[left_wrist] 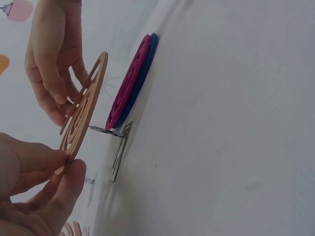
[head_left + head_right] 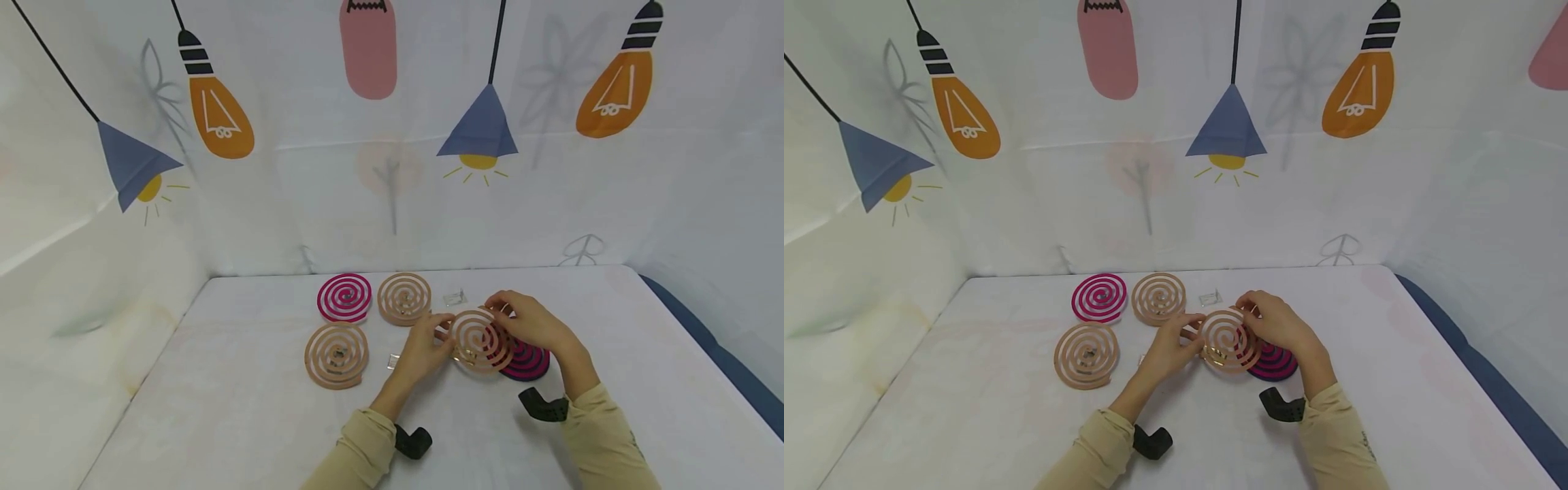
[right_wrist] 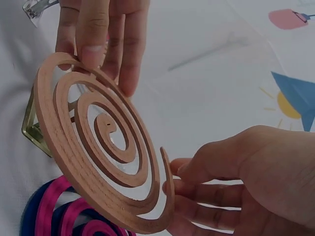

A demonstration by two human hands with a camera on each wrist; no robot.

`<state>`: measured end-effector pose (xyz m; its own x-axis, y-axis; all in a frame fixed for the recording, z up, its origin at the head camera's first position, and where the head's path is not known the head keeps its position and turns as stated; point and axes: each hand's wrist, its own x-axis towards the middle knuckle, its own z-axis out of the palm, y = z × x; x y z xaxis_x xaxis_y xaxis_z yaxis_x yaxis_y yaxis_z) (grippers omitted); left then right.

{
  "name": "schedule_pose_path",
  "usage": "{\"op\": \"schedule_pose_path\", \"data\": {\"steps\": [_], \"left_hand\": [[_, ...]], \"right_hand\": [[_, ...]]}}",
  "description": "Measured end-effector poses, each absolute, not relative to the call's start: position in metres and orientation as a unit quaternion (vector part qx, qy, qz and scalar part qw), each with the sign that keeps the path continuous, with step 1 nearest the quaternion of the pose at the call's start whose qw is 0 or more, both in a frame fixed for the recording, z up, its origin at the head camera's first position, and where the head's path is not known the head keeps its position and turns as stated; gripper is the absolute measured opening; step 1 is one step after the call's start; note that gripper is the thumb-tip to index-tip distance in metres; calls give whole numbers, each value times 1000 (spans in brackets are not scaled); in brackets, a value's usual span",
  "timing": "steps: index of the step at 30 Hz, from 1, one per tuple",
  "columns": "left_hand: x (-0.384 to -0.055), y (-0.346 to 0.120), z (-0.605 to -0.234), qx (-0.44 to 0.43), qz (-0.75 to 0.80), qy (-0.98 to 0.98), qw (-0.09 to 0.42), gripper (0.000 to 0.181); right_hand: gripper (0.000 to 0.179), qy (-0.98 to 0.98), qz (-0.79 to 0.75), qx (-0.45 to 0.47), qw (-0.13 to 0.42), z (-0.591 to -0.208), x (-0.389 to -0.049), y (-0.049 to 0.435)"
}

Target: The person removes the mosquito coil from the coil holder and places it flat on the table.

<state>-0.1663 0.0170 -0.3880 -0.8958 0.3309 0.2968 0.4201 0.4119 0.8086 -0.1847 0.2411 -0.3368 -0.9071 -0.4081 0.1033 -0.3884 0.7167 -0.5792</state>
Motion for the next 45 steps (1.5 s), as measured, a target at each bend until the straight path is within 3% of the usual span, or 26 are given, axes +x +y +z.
{"op": "schedule_pose_path", "data": {"steps": [6,20,45], "left_hand": [[-166,22,-388,-228,-487,-841,55,39],[-166,28,-386,-212,-492,-844,13,40],[-165,42,-388,-204,-489,-848,-6,38]], "right_hand": [[24,928,-303,-213,31,-334,-183,244],[24,930,-298,-211,37,-333,-180,251],[27,935,-291,-191,64,-330,-179,263]]}}
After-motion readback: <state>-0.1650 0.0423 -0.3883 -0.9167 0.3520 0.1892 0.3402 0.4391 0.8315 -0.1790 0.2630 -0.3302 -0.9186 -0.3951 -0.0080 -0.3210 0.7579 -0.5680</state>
